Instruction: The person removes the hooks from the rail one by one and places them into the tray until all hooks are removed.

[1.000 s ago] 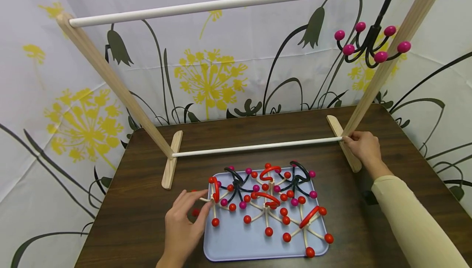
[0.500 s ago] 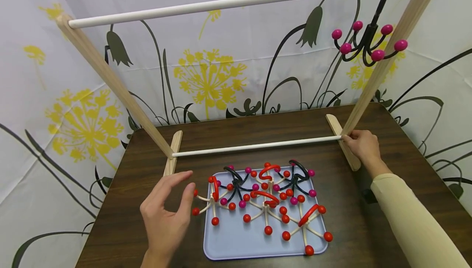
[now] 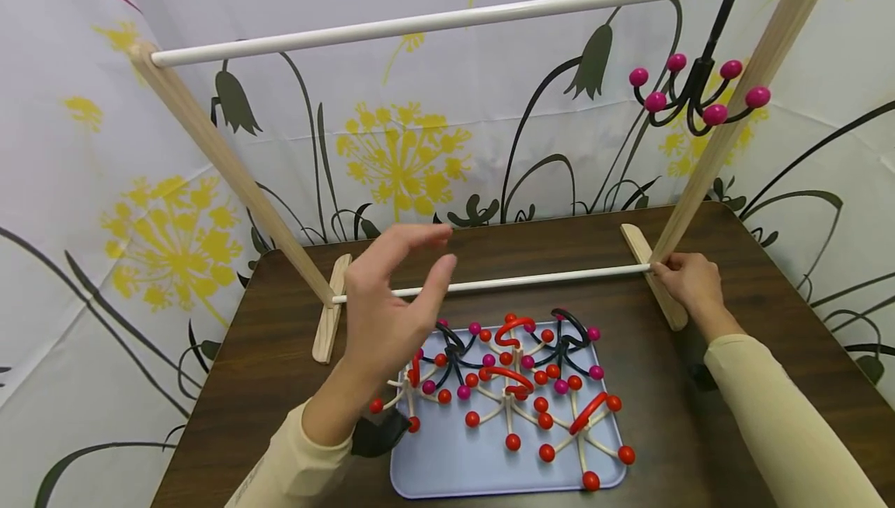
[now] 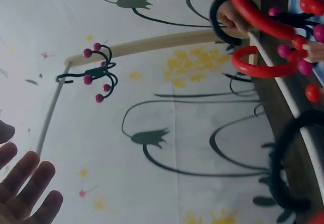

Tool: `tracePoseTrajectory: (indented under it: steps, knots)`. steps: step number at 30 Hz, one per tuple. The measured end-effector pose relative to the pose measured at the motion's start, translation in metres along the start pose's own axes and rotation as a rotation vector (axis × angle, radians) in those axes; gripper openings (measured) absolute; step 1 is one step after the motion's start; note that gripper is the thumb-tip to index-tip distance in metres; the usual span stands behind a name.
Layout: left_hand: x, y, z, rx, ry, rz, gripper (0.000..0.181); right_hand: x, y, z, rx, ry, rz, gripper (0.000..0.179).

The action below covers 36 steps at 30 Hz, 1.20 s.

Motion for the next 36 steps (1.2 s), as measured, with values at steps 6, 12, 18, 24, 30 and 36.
tracePoseTrajectory:
  steps: [6,12,18,24,30,36]
  knots:
    - [-0.011,0.037,0.041,-0.129,-0.070,-0.029,0.026,0.002,0.001,-0.002,0.010,0.009,0.004,0.029]
    - [-0.012,0.077,0.081,-0.234,-0.082,0.115,0.030,0.001,0.001,-0.002,0.000,0.012,0.012,0.031]
    - [0.005,0.118,0.121,-0.395,-0.098,0.127,0.043,0.003,0.000,-0.001,-0.003,0.026,0.003,0.032]
    - [0.020,0.153,0.154,-0.480,-0.142,0.180,0.051,0.003,0.001,0.001,-0.018,0.031,0.013,0.033]
    - [0.022,0.182,0.170,-0.486,-0.222,0.199,0.055,0.002,0.001,0.000,-0.013,0.040,0.007,0.032]
    - [0.020,0.201,0.180,-0.507,-0.263,0.112,0.059,0.001,0.001,-0.001,-0.025,0.046,0.017,0.033]
Point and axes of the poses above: each hand's wrist, its own z-axis towards the middle knuckle, its own y-axis out of the palm, x = y × z, the point moved 2 cm from there along z, towards the middle knuckle, and after that the axes turned 10 degrees about -y, right-handed, at the moved point
